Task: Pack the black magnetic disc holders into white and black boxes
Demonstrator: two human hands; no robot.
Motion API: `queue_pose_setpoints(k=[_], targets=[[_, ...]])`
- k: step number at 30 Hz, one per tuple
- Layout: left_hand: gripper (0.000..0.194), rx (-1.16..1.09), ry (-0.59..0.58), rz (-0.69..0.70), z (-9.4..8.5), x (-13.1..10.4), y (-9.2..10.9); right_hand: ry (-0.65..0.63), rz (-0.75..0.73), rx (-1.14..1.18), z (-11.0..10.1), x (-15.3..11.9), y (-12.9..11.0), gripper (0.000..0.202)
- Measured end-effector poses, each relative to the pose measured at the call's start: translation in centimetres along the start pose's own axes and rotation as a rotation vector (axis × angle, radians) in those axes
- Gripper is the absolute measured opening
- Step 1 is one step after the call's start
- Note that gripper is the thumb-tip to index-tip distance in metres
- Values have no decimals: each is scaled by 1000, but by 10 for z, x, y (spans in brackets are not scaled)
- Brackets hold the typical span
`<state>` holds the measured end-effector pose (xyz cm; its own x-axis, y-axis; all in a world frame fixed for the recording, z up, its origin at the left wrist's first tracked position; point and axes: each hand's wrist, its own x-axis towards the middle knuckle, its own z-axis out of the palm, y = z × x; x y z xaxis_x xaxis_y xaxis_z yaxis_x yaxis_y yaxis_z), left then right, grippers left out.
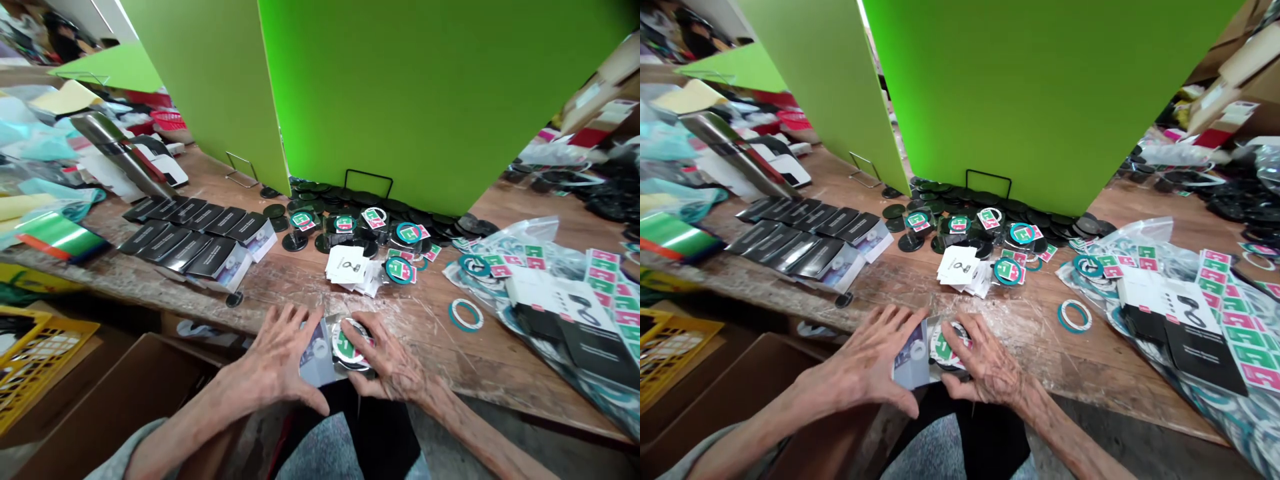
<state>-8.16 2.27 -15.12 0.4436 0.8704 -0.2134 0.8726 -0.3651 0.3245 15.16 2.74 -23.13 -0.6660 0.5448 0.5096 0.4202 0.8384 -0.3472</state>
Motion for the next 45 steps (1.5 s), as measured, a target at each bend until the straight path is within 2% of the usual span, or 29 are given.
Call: queue_pose_setpoints(k=[3, 6, 11, 13, 15, 18, 20, 23, 24, 25, 26, 29, 31, 34, 36, 38, 39, 40, 42, 45], targets=[[93, -1, 1, -84, 9, -10, 9, -30, -15, 21, 0, -1, 2, 74], [77, -108, 11, -40, 7, -9, 11, -56, -51, 51, -3, 4, 3, 74], [71, -272, 55, 73, -2, -6, 10, -70, -123, 120, -14, 25, -5, 67], [74, -333, 87, 74, -4, -6, 11, -51, -81, 140, -23, 32, -12, 66], [77, -405, 140, 53, -4, -6, 13, 36, 29, 96, -34, 36, -20, 62], [80, -521, 268, 33, 7, 2, 20, 174, 225, -83, -48, 39, -35, 40], [82, -578, 405, 11, 22, 11, 28, 160, 219, -185, -52, 40, -43, 27], [84, -624, 650, -53, 47, 24, 38, 101, 150, -292, -49, 40, -46, 18], [86, -627, 690, -67, 51, 25, 40, 104, 149, -315, -48, 39, -45, 17], [87, -637, 689, -69, 53, 25, 40, 110, 144, -328, -46, 37, -43, 16], [87, -662, 638, -56, 52, 24, 38, 110, 124, -330, -46, 34, -41, 16], [84, -836, 338, 17, 41, 20, 33, 76, 38, -344, -48, 22, -36, 21], [77, -936, 218, 41, 37, 23, 36, 72, 18, -367, -53, 12, -32, 25], [62, -954, 265, 71, 41, 36, 53, 45, 12, -449, -68, -6, -22, 29], [74, -915, 292, 139, 43, 45, 61, -18, -36, -531, -81, -17, -14, 30], [88, -866, 286, 195, 38, 50, 53, 7, -79, -611, -94, -20, -11, 28], [86, -816, 305, 169, 32, 53, 43, 52, -83, -637, -99, -18, -12, 28], [76, -750, 349, 100, 25, 56, 29, 93, -81, -645, -104, -14, -14, 27], [47, -537, 515, -153, 9, 66, -5, 152, -67, -586, -111, 4, -19, 23], [41, -315, 670, -376, -6, 95, -51, 55, 9, -382, -119, 49, -16, 20]])
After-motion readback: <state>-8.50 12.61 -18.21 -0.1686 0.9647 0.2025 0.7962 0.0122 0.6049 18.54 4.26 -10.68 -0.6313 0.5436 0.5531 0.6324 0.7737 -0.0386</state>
